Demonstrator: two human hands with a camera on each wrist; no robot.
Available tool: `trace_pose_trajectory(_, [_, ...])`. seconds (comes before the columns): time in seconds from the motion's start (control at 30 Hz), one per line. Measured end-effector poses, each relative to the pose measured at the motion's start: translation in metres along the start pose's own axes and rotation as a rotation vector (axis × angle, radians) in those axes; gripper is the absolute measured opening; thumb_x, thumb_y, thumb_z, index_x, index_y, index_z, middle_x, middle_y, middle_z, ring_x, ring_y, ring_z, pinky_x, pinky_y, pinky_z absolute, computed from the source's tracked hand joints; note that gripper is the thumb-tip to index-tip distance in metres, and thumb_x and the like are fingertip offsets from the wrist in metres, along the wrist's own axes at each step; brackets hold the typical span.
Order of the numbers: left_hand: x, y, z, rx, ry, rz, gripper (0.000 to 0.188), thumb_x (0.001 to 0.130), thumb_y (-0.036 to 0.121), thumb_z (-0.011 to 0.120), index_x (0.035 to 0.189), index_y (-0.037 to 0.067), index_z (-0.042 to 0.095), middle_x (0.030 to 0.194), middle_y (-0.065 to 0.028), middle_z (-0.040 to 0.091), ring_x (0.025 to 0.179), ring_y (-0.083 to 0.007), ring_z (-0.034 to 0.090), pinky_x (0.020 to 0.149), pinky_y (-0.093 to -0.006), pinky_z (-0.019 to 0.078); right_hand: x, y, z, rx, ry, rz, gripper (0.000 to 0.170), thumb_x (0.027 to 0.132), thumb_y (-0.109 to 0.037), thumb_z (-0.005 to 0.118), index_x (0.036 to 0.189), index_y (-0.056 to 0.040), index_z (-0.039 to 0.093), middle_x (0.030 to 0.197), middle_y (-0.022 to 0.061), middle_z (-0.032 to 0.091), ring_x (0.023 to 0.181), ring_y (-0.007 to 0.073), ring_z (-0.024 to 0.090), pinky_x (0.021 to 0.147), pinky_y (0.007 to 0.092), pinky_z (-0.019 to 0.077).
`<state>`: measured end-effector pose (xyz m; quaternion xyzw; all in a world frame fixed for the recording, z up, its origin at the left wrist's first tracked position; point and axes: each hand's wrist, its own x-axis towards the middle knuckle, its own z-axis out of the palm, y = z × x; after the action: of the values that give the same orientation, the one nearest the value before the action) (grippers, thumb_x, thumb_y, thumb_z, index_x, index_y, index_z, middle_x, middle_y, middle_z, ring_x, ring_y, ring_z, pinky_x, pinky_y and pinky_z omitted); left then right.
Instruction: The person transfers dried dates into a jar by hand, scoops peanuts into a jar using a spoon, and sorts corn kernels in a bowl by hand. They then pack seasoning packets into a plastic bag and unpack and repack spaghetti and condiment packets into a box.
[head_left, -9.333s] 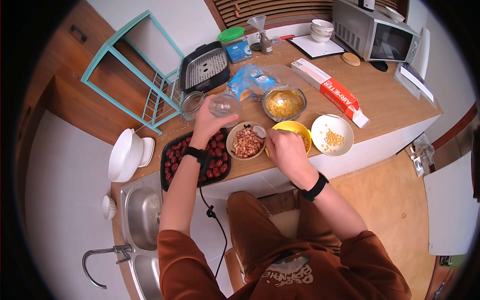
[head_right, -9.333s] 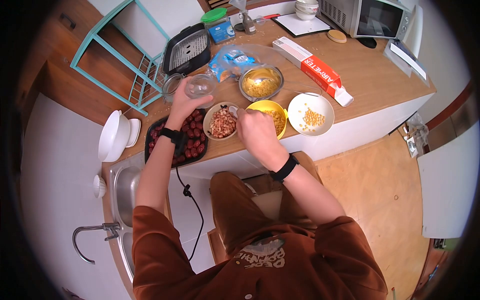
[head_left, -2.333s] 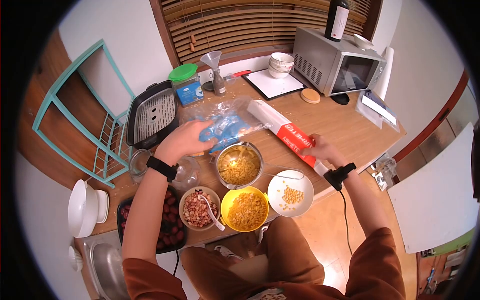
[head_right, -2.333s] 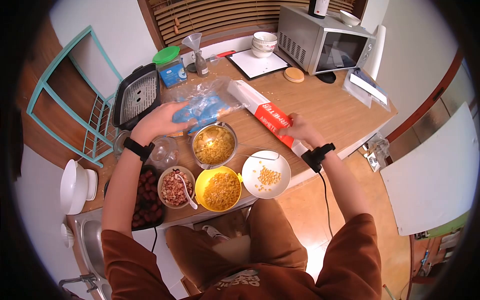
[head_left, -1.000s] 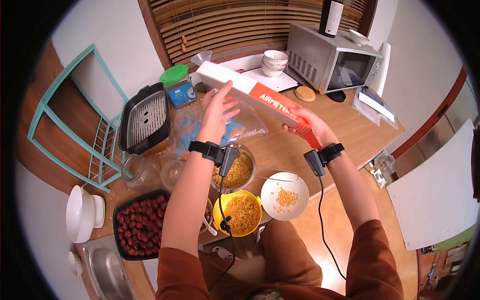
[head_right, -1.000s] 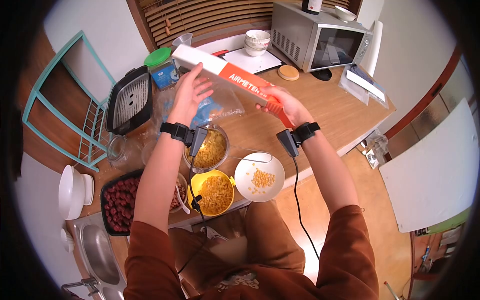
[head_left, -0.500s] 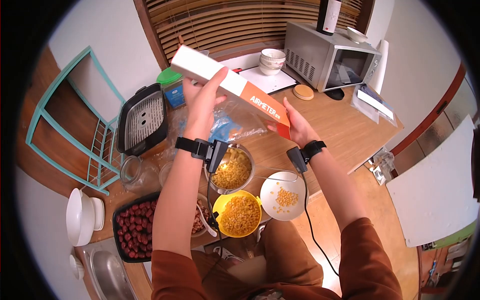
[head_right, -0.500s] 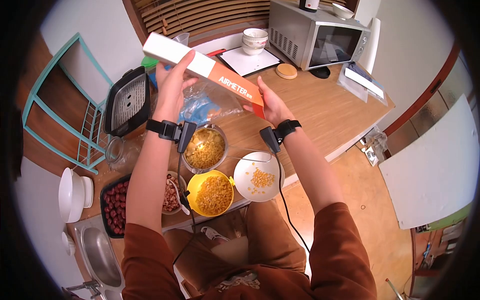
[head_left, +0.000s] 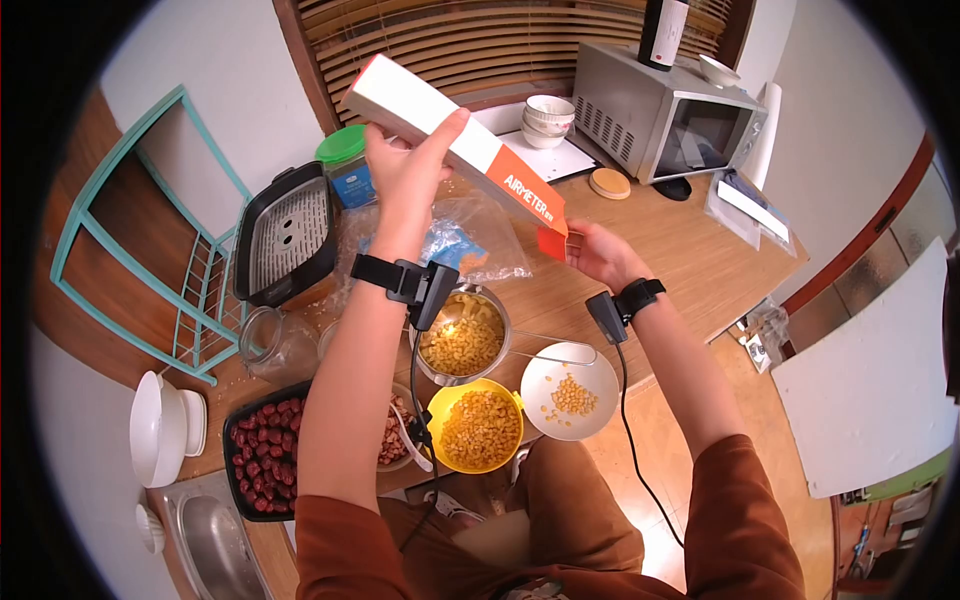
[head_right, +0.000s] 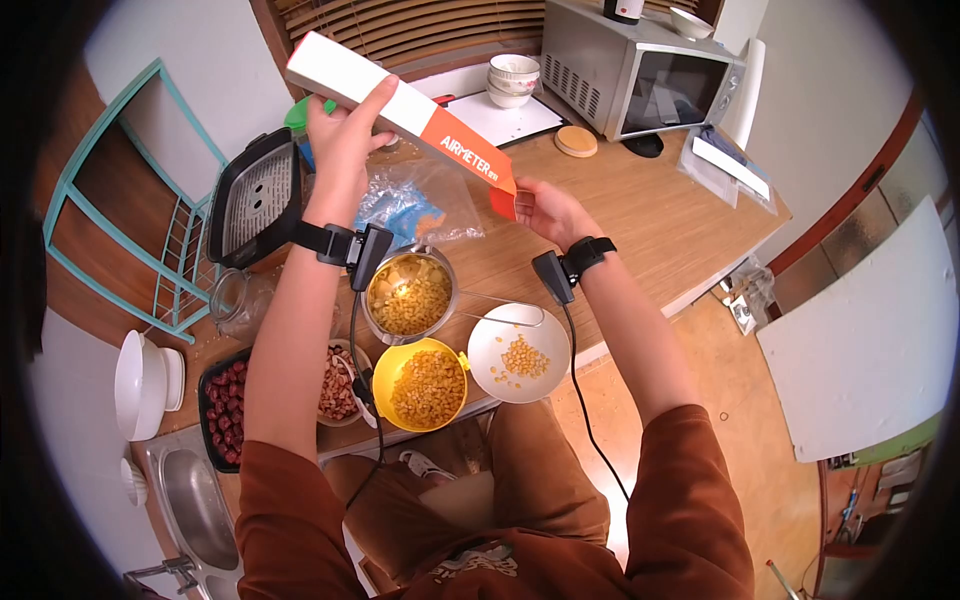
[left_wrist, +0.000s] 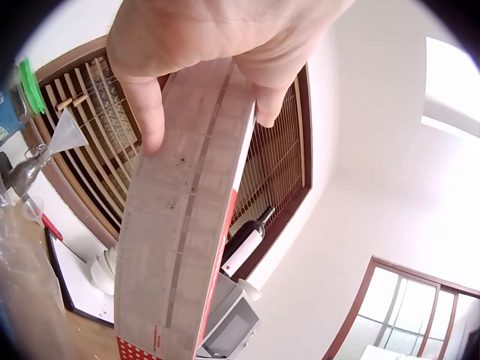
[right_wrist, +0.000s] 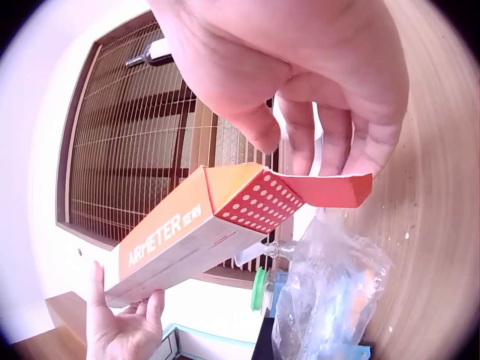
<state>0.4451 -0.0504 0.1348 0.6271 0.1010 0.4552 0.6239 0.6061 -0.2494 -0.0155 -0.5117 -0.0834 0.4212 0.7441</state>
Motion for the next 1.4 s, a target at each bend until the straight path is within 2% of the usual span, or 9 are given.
trace_pose_trajectory(0.13, [-0.002,-0.003,-0.001,-0.043,0.014,-0.049,0.081,0.08,0.021,0.087,0.135,-0.004,0.034,0.12,-0.021,0.061,0.109,-0.0273,0.066,0.075,-0.0403,0.0636,-0.007,-0.004,-0.007,-0.005,-0.115,-0.048,0.024,0.103,-0.019,0.058,0.117,-0.0005,0.065,0.105,0.0081,0.071,0.083,0.0137,0.068,0.073,0.0275,0.0575])
trace_pose_trajectory(0.23, [-0.003,-0.005,-0.003,-0.055,0.022,-0.043,0.08,0.081,0.022,0.086,0.137,-0.004,0.034,0.12,-0.0202,0.06,0.109,-0.0279,0.066,0.076,-0.0418,0.0635,-0.002,-0.003,-0.021,-0.028,-0.261,-0.099,0.026,0.103,-0.02,0.06,0.119,-0.0011,0.064,0.109,0.007,0.071,0.093,0.0131,0.069,0.079,0.0267,0.0584])
trace_pose_trajectory(0.5, [-0.004,-0.009,-0.009,-0.167,0.03,-0.118,0.085,0.08,0.018,0.086,0.141,-0.003,0.03,0.126,-0.0228,0.057,0.116,-0.0315,0.063,0.084,-0.0501,0.0614,-0.012,-0.016,-0.018,-0.033,-0.217,-0.126,0.024,0.102,-0.026,0.062,0.101,-0.003,0.067,0.087,0.0026,0.069,0.069,0.0083,0.064,0.062,0.0232,0.0563])
trace_pose_trajectory(0.77, [-0.007,0.011,0.003,-0.005,-0.094,-0.012,0.074,0.084,0.025,0.084,0.135,-0.003,0.037,0.116,-0.0177,0.063,0.103,-0.0253,0.068,0.075,-0.0417,0.0623,-0.021,-0.013,-0.007,-0.006,-0.214,-0.109,0.029,0.105,-0.028,0.057,0.113,-0.0013,0.064,0.099,0.0046,0.07,0.077,0.0094,0.067,0.063,0.0243,0.0579])
trace_pose_trajectory(0.87, [-0.004,0.012,0.024,-0.006,-0.151,0.148,0.072,0.078,0.026,0.087,0.126,-0.006,0.044,0.106,-0.0195,0.067,0.09,-0.0231,0.072,0.066,-0.0328,0.061,-0.011,-0.002,-0.019,0.092,-0.352,-0.075,0.033,0.106,-0.024,0.054,0.127,0.0004,0.057,0.114,0.0088,0.069,0.094,0.0156,0.071,0.079,0.0288,0.0614])
trace_pose_trajectory(1.07, [0.004,0.028,0.052,0.147,-0.18,0.28,0.089,0.069,0.037,0.093,0.125,-0.012,0.046,0.102,-0.0219,0.069,0.088,-0.0237,0.072,0.076,-0.0336,0.0592,0.002,0.0,-0.01,0.178,-0.292,0.059,0.037,0.11,-0.029,0.041,0.131,-0.001,0.053,0.111,0.0098,0.069,0.085,0.0149,0.07,0.064,0.0257,0.0593])
trace_pose_trajectory(1.13, [0.003,0.035,0.053,0.166,-0.193,0.292,0.088,0.068,0.036,0.093,0.124,-0.012,0.046,0.103,-0.0226,0.069,0.089,-0.0237,0.072,0.076,-0.033,0.0593,0.009,-0.003,-0.018,0.104,-0.475,0.056,0.033,0.11,-0.028,0.041,0.126,-0.0032,0.056,0.103,0.0066,0.069,0.074,0.0101,0.066,0.053,0.0223,0.052])
trace_pose_trajectory(1.27, [0.012,0.025,0.055,0.111,-0.169,0.362,0.088,0.069,0.036,0.093,0.124,-0.012,0.045,0.102,-0.0227,0.069,0.085,-0.023,0.073,0.071,-0.0319,0.0599,0.014,-0.001,-0.024,0.148,-0.432,0.157,0.031,0.109,-0.03,0.044,0.122,-0.0061,0.059,0.097,0.0027,0.067,0.069,0.0062,0.06,0.05,0.0215,0.0473])
trace_pose_trajectory(1.4, [0.019,0.026,0.048,0.012,-0.171,0.205,0.084,0.074,0.033,0.091,0.126,-0.011,0.042,0.102,-0.0242,0.068,0.081,-0.0233,0.073,0.062,-0.0311,0.0618,-0.012,-0.01,0.007,0.197,-0.094,0.112,0.029,0.106,-0.037,0.051,0.112,-0.0097,0.059,0.091,0.0008,0.066,0.068,0.0106,0.063,0.053,0.0245,0.054])
